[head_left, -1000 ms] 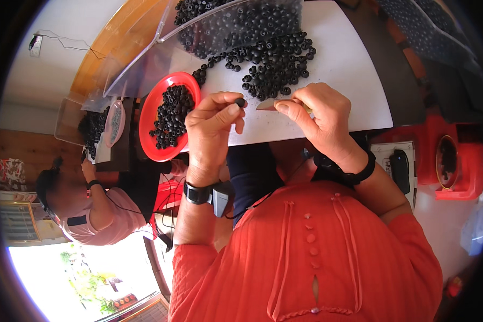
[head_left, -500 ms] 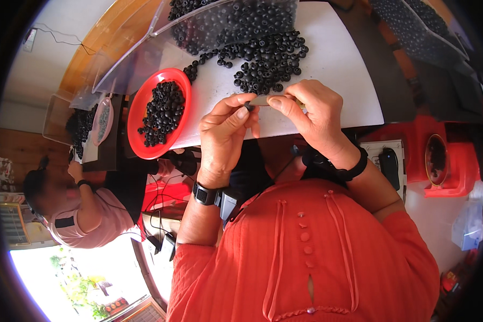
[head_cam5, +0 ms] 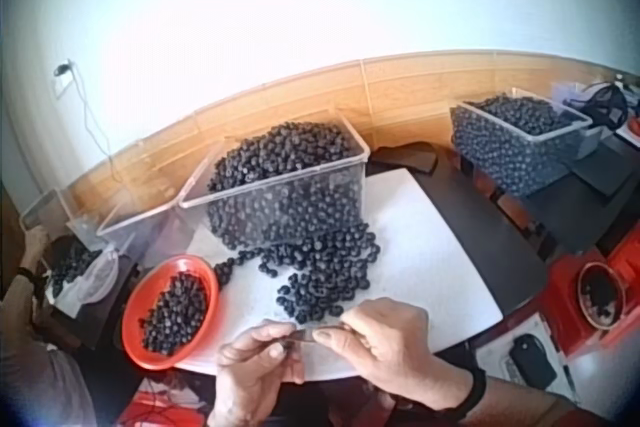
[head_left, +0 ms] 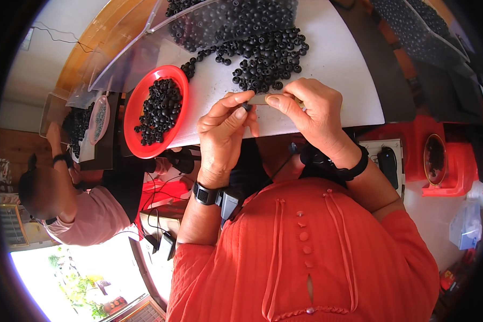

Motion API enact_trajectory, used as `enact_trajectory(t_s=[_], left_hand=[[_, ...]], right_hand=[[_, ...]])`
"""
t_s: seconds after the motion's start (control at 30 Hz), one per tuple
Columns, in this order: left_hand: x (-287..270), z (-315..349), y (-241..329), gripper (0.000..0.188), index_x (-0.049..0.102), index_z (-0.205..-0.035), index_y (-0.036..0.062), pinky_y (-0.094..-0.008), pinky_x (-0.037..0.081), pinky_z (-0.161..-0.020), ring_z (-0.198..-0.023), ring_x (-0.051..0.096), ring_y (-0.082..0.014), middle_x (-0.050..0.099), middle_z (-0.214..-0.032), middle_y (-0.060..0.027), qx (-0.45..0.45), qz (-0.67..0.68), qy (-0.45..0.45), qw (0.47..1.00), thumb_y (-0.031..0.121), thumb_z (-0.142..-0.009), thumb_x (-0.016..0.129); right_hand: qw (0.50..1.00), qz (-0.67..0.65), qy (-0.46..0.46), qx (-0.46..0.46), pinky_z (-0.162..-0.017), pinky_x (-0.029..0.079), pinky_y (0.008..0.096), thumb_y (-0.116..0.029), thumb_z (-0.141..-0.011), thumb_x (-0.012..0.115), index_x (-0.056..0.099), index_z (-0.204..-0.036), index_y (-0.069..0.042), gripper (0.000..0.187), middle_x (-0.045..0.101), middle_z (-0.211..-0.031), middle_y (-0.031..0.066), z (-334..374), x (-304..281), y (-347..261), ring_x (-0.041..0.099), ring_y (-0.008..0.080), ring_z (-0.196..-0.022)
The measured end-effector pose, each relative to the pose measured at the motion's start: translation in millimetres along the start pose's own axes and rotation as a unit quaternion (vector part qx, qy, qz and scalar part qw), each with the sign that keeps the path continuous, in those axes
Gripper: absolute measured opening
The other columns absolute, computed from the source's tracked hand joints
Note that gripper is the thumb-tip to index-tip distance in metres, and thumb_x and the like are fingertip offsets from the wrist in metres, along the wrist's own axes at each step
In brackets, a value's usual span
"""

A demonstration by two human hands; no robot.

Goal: Trimming excess material from small black spherical parts using a small blade.

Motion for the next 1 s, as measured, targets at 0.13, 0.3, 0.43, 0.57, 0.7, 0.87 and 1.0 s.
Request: enact_trajectory(t_s=[0.13,0.3,0.43,0.57,0.7,0.87,1.0], left_hand=[[0.4,0.1,-0.2,0.029,0.069,-0.131,-0.0072,-0.0325,0.056,-0.075,-0.083,0.067,-0.0215,0.063,-0.107,-0.0105,0.006,-0.012,-0.006,1.000,-0.003,-0.104,0.061],[0.0,1.3,-1.2,0.029,0.069,-0.131,-0.0074,-0.0326,0.056,-0.076,-0.083,0.067,-0.0212,0.062,-0.110,-0.0102,0.022,-0.030,-0.005,0.999,-0.003,-0.104,0.061],[1.1,2.5,-0.4,0.028,0.070,-0.131,-0.0072,-0.0327,0.056,-0.076,-0.083,0.066,-0.0209,0.062,-0.111,-0.0103,0.028,-0.034,-0.009,0.999,-0.003,-0.104,0.061],[2.2,2.9,-0.6,0.029,0.070,-0.131,-0.0068,-0.0325,0.055,-0.077,-0.083,0.066,-0.0207,0.063,-0.111,-0.0102,0.031,-0.037,-0.003,0.999,-0.003,-0.103,0.061],[1.4,3.7,-0.8,0.028,0.070,-0.130,-0.0068,-0.0324,0.055,-0.078,-0.083,0.066,-0.0207,0.063,-0.111,-0.0104,0.037,-0.037,-0.010,0.999,-0.004,-0.103,0.061],[1.1,3.1,-2.8,0.028,0.069,-0.129,-0.0042,-0.0337,0.056,-0.074,-0.091,0.065,-0.0221,0.064,-0.113,-0.0123,0.056,-0.056,-0.014,0.997,-0.003,-0.104,0.056],[0.5,3.1,-2.2,0.028,0.069,-0.129,-0.0041,-0.0340,0.057,-0.073,-0.093,0.065,-0.0218,0.064,-0.114,-0.0121,0.055,-0.054,-0.017,0.997,-0.003,-0.104,0.056]], right_hand=[[1.000,-0.004,-0.008,0.002,-0.048,0.042,0.0394,-0.030,-0.086,0.084,0.064,-0.069,-0.009,0.035,0.057,-0.058,0.0060,0.0,0.4,0.4,0.057,0.0258,-0.052],[1.000,-0.008,-0.015,0.012,-0.048,0.041,0.0396,-0.030,-0.086,0.084,0.063,-0.068,-0.008,0.035,0.056,-0.058,0.0061,-0.3,0.5,1.2,0.057,0.0260,-0.052],[0.999,-0.010,-0.024,0.030,-0.048,0.041,0.0399,-0.032,-0.087,0.084,0.063,-0.068,-0.008,0.037,0.056,-0.058,0.0067,0.4,0.4,2.6,0.057,0.0264,-0.052],[0.999,-0.010,-0.028,0.037,-0.047,0.041,0.0402,-0.032,-0.087,0.084,0.063,-0.068,-0.008,0.038,0.056,-0.058,0.0073,-0.1,0.0,1.9,0.056,0.0266,-0.052],[0.999,-0.012,-0.033,0.021,-0.047,0.040,0.0403,-0.033,-0.087,0.084,0.063,-0.068,-0.008,0.038,0.056,-0.058,0.0076,-0.7,0.6,0.7,0.056,0.0265,-0.051],[0.999,-0.009,-0.049,0.023,-0.048,0.040,0.0399,-0.034,-0.088,0.084,0.062,-0.068,-0.008,0.039,0.055,-0.057,0.0074,0.3,0.7,3.1,0.055,0.0261,-0.051],[0.997,-0.025,-0.053,0.041,-0.047,0.039,0.0394,-0.034,-0.088,0.084,0.063,-0.069,-0.008,0.039,0.055,-0.057,0.0075,-0.1,0.1,2.2,0.054,0.0255,-0.050]])
Point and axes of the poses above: each hand's wrist, its own z-axis away from the middle knuckle, its own x-axis out of the palm, y = z × x, the point moved 4 cm from there along -z, towards the middle knuckle
